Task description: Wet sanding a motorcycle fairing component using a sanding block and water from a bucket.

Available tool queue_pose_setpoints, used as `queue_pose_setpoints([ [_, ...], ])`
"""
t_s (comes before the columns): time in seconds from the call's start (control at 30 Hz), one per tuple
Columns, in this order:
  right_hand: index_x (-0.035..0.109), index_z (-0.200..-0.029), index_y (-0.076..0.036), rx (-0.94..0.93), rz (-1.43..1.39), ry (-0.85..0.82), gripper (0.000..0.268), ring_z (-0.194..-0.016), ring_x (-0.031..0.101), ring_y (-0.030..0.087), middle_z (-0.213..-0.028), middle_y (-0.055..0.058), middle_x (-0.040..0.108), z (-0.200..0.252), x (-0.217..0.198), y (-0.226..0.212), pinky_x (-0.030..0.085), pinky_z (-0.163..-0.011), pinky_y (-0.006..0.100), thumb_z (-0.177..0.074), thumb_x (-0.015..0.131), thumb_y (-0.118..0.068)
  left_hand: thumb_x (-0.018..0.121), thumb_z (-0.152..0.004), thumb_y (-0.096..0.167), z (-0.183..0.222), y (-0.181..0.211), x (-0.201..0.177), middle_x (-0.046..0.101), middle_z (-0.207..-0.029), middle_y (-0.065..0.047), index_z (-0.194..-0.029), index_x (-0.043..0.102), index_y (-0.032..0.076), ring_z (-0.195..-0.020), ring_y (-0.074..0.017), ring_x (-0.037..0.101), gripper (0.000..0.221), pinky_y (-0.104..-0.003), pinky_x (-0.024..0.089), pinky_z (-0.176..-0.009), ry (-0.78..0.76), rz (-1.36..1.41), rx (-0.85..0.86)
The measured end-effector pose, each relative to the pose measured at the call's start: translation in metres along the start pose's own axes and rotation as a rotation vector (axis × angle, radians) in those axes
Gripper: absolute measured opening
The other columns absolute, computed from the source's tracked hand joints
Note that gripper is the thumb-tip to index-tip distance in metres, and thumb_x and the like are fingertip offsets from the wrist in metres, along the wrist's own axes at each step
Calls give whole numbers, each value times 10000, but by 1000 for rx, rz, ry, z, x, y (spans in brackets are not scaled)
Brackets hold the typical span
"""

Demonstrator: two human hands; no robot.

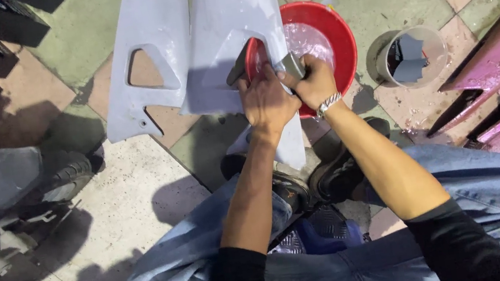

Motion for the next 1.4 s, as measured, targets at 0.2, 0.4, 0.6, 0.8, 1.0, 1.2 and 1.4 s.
queue_pose_setpoints([
  [0.2, 627, -837, -107, -24, -95, 7, 385, -718, 632, 225, -714, 82, 630, -5, 3, 0, 458, -638, 325, -767, 914, -355, 681, -721, 429, 3, 6, -7, 706, -1032, -246, -1428, 412, -114, -1103, -365, 647, 931, -547, 383, -991, 75, 52, 138],
  [0.4, 633, -847, -86, -70, -81, 77, 388, -745, 677, 316, -748, 129, 661, -26, 4, -9, 493, -661, 372, -777, 919, -339, 738, -664, 758, 26, 3, -26, 550, -1376, -251, -1329, 574, -6, -1352, -396, 480, 1026, -689, 234, -1168, 196, 17, 213],
  [0.6, 647, -861, -83, -139, 56, 92, 403, -795, 696, 387, -785, 168, 667, -28, -3, -16, 507, -676, 439, -766, 928, -356, 755, -640, 657, 22, 9, -12, 605, -1308, -167, -1353, 539, 33, -1337, -340, 526, 972, -700, 280, -1175, 280, -23, 152],
  [0.8, 636, -800, -137, 0, 24, 193, 343, -743, 686, 327, -726, 104, 660, -10, -5, 2, 507, -651, 393, -751, 914, -331, 697, -619, 483, 20, 8, -7, 621, -1231, -95, -1246, 627, 79, -1326, -270, 535, 749, -599, 272, -1194, 288, -68, 124],
  [1.0, 635, -820, -187, -20, 67, 237, 384, -816, 721, 312, -767, 55, 688, -72, -1, -27, 533, -678, 403, -742, 920, -433, 669, -640, 628, 16, 12, -13, 634, -1233, -116, -1245, 641, 65, -1306, -278, 553, 827, -620, 289, -1182, 239, -68, 79],
  [1.2, 632, -864, -147, -66, 130, 179, 309, -915, 690, 413, -860, 128, 668, -7, -7, -29, 539, -800, 482, -798, 861, -343, 674, -616, 420, 18, 14, -11, 643, -1209, -98, -1270, 637, 51, -1294, -263, 562, 752, -618, 294, -1186, 287, -59, 84],
  [1.4, 639, -816, -171, -132, 153, 272, 298, -892, 684, 372, -857, 85, 638, -12, -12, -33, 540, -778, 457, -778, 886, -333, 684, -570, 366, 21, 17, -14, 650, -1169, -89, -1217, 657, 57, -1277, -258, 569, 718, -599, 299, -1194, 323, -79, 74],
])
Point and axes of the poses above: each hand's wrist, its own z-axis away from the middle knuckle, its own x-axis out of the palm, y = z × x, the point moved 9 cm from there along -z, towards the middle knuckle
